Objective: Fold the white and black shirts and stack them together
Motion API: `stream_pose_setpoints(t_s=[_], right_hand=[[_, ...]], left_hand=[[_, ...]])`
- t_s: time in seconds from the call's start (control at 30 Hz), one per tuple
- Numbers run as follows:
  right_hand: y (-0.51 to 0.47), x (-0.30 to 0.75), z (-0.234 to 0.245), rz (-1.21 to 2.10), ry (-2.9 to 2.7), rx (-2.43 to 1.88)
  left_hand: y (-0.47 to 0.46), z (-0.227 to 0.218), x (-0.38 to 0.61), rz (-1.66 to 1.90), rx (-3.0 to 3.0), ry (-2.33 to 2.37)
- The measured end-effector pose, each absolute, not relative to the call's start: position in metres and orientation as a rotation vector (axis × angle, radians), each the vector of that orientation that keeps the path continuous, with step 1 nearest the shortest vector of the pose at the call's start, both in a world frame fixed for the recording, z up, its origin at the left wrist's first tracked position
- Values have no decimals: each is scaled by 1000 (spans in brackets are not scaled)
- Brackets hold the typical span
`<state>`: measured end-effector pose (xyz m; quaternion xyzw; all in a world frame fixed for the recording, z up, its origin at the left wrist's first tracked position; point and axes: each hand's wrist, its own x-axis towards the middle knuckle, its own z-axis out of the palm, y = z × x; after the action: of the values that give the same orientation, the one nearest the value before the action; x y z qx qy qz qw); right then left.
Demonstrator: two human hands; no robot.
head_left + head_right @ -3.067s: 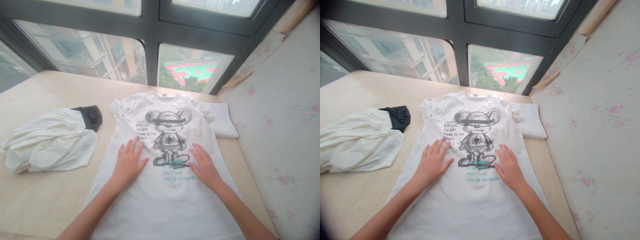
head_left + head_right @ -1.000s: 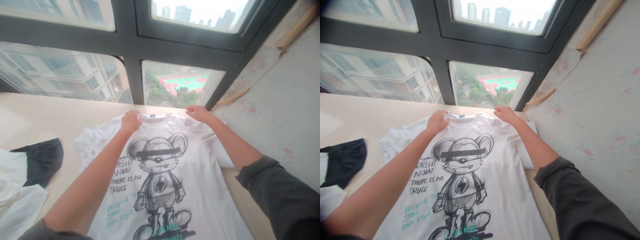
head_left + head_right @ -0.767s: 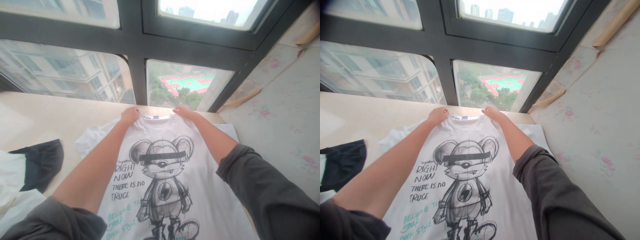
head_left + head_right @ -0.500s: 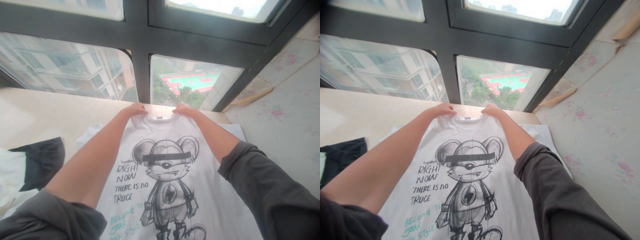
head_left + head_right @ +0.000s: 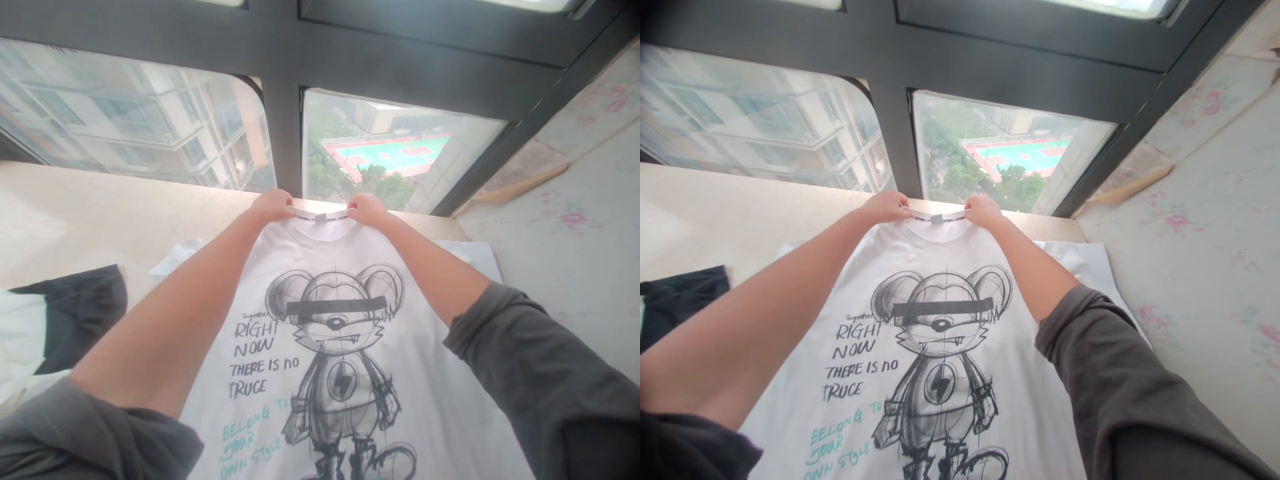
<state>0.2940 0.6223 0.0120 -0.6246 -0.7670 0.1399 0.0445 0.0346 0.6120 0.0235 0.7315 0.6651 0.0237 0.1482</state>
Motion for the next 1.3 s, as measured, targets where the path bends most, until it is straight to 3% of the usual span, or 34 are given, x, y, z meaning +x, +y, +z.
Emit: stream_pose_setpoints(t_s=[0.37,0.6,0.77,1.07,1.2,1.3], right_hand=[[616,294,3,304,-2186,-1845],[600,329,6,276,-2329,-1606],[604,336,0,372,-2393,-1753],[556,437,50,293,-2149,-1989],[513,494,47,247,-2077,-2171],[493,513,33,391,-1948,-2188]], left_hand=[[581,8,49,316,2098,2199],[528,-8,45,312,2557,1881],[529,-28,29,203,2508,1821],[495,-13,32,207,2471,2081],[455,-7,65,270,2553,1948],[426,1,109,333,2597,1769]])
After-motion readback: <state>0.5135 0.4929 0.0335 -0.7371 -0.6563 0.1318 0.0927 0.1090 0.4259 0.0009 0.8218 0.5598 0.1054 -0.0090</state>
